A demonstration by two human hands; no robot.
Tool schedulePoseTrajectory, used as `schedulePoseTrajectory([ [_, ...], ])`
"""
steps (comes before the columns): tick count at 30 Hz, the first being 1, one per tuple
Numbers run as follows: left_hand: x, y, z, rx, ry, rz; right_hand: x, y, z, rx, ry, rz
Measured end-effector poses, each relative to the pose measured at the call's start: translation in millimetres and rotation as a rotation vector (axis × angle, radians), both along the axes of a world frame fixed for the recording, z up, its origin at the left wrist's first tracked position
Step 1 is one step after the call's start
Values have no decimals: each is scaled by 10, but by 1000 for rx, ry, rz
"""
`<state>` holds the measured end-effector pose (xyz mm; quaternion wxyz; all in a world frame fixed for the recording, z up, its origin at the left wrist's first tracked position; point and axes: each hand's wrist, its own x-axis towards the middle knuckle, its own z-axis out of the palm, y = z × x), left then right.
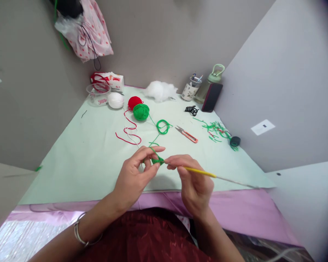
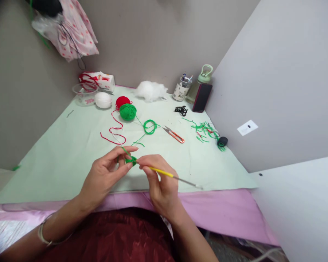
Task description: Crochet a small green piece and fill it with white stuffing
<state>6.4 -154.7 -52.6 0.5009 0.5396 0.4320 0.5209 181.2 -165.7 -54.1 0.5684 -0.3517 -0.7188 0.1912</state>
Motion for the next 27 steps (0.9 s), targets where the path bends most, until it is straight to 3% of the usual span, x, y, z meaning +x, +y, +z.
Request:
schedulePoseTrajectory([
  [2,23,-5,-1,83,29,53,-9,-11,-30,119,-152,-48],
  [4,35,-4,4,70,2,82,-24,-22,-91,271,-273,-117],
  [8,29,24,14,-198,-269,-14,-59,-32,-233,481,-390,-231],
  [11,10,46,0,-269,-364,-67,-69,-10,-249,403,-272,-205],
  [16,-25,39,1,-162,-178,-13,-36,39,-93,74,21,-49],
  [18,-29,30,18,-145,-114,-3,-29,39,-54,21,57,-28],
  [22,-8,18,25,-164,-142,-15,-50,-7,-129,121,-108,-109],
  [25,8,20,5,-302,-357,-122,-72,-44,-260,272,-338,-222],
  [27,3,33,-3,-431,-498,-217,-80,-48,-311,340,-342,-263],
])
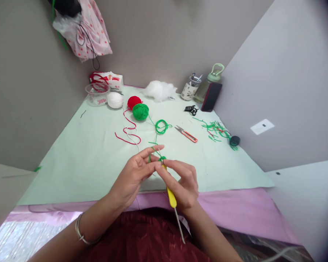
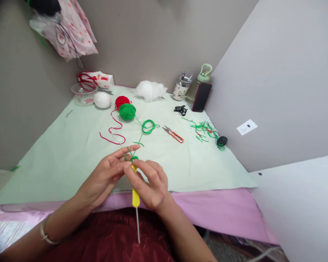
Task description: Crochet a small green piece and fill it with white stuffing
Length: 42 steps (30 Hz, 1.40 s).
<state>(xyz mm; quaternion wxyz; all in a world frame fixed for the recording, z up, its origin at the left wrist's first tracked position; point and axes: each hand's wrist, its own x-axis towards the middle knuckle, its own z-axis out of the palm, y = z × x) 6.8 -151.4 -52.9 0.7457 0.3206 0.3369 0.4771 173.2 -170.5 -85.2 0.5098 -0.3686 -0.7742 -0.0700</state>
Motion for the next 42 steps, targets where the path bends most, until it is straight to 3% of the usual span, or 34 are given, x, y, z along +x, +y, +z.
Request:
schedulePoseTrajectory([
  [2,-19,21,2,-82,-83,-60,2,11,14,-9,125,51],
  [4,-45,40,12,-90,-91,-40,13,25,88,-132,310,145],
  [9,-72,13,41,88,55,57,47,53,280,-454,741,273],
  [14,-34,-44,8,188,143,-11,19,81,271,-484,646,333],
  [20,-2,-18,17,170,149,40,7,47,245,-445,573,293],
  [28,-63,32,57,-23,-90,-190,46,176,276,-725,1026,439],
  [32,-41,18,37,36,-71,-136,43,198,261,-862,1086,476],
  [34,-14,2,22,114,-2,-90,26,178,234,-842,1016,477],
  [37,20,-19,-10,208,115,-32,-5,128,201,-666,806,395],
  [42,59,-22,-44,165,126,95,-41,51,179,-384,481,211],
])
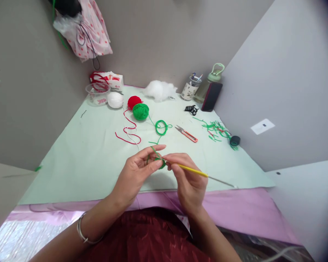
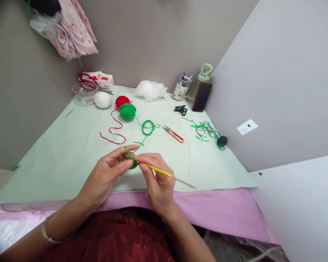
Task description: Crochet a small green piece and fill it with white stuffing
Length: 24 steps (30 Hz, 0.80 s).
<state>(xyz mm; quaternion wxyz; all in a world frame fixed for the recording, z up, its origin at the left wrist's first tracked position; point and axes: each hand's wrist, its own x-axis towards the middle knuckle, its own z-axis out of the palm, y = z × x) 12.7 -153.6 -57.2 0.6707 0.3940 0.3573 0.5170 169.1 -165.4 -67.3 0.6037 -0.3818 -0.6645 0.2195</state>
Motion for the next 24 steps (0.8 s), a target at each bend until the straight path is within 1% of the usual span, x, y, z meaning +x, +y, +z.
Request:
schedulePoseTrajectory([
  [2,9,14,-1,-60,-77,27,2,-19,-8,132,-191,-74],
  [3,8,26,0,-106,-116,16,9,-24,-9,194,-268,-100],
  [4,2,38,0,-158,-153,-11,19,-25,-4,230,-304,-112],
  [5,-7,51,1,-205,-187,-45,29,-20,6,230,-289,-112],
  [6,-18,63,3,-243,-214,-80,39,-12,19,190,-227,-100],
  [8,-32,73,8,-254,-236,-101,47,14,47,45,-8,-61],
  [10,-20,61,15,-183,-204,-31,29,40,50,-94,169,0],
  [11,-3,48,17,-140,-179,14,11,48,36,-119,192,17],
  [12,18,35,16,-105,-160,53,-9,52,13,-104,168,6],
  [13,39,24,13,-92,-156,73,-27,51,-17,-50,98,-24],
  [14,55,18,8,-105,-169,66,-39,48,-49,36,4,-73],
  [16,65,25,-6,-189,-229,-23,-37,39,-94,203,-143,-148],
  [17,57,37,-11,-232,-260,-72,-23,37,-101,216,-150,-156],
  [18,43,52,-13,-260,-282,-106,-4,39,-96,180,-112,-144],
  [20,10,80,-8,-255,-292,-111,34,54,-59,29,70,-97],
  [22,-10,88,6,-199,-258,-65,48,76,-17,-105,247,-10],
  [24,-11,70,15,-132,-198,-53,32,93,4,-173,311,66],
])
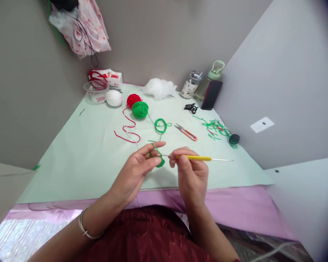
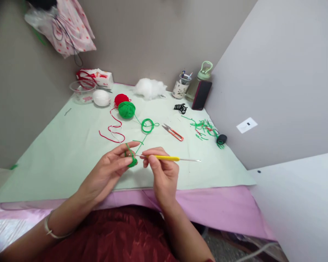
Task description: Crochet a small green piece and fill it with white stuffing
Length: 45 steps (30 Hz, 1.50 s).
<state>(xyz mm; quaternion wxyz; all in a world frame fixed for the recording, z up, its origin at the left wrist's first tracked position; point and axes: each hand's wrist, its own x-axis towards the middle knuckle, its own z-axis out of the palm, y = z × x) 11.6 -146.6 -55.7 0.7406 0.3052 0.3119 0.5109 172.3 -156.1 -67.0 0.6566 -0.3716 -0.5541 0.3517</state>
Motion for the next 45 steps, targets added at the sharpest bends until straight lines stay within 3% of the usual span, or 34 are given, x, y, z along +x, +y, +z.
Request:
schedulePoseTrajectory([
  [4,7,-55,-19,109,108,-31,-34,9,-10,-39,-17,43],
  [10,-36,-56,-28,162,242,-5,23,34,25,-180,198,119],
  [17,-79,-66,-15,234,329,-20,109,11,59,-129,107,177],
  [31,-43,-75,-26,387,554,148,128,-65,58,381,-575,-33],
  [34,-10,-79,-32,282,448,141,113,-55,-24,528,-777,-172],
  [36,2,-62,-20,126,259,54,103,-60,-58,609,-849,-249],
  [38,-6,-32,5,-41,63,-60,95,-67,-50,570,-751,-243],
  [40,-28,-3,40,-126,-44,-110,86,-71,-5,418,-516,-181],
  [43,-53,9,81,-85,-35,-61,60,-57,78,162,-155,-64],
  [45,-47,-6,84,-17,22,-55,33,-36,109,83,-49,11],
])
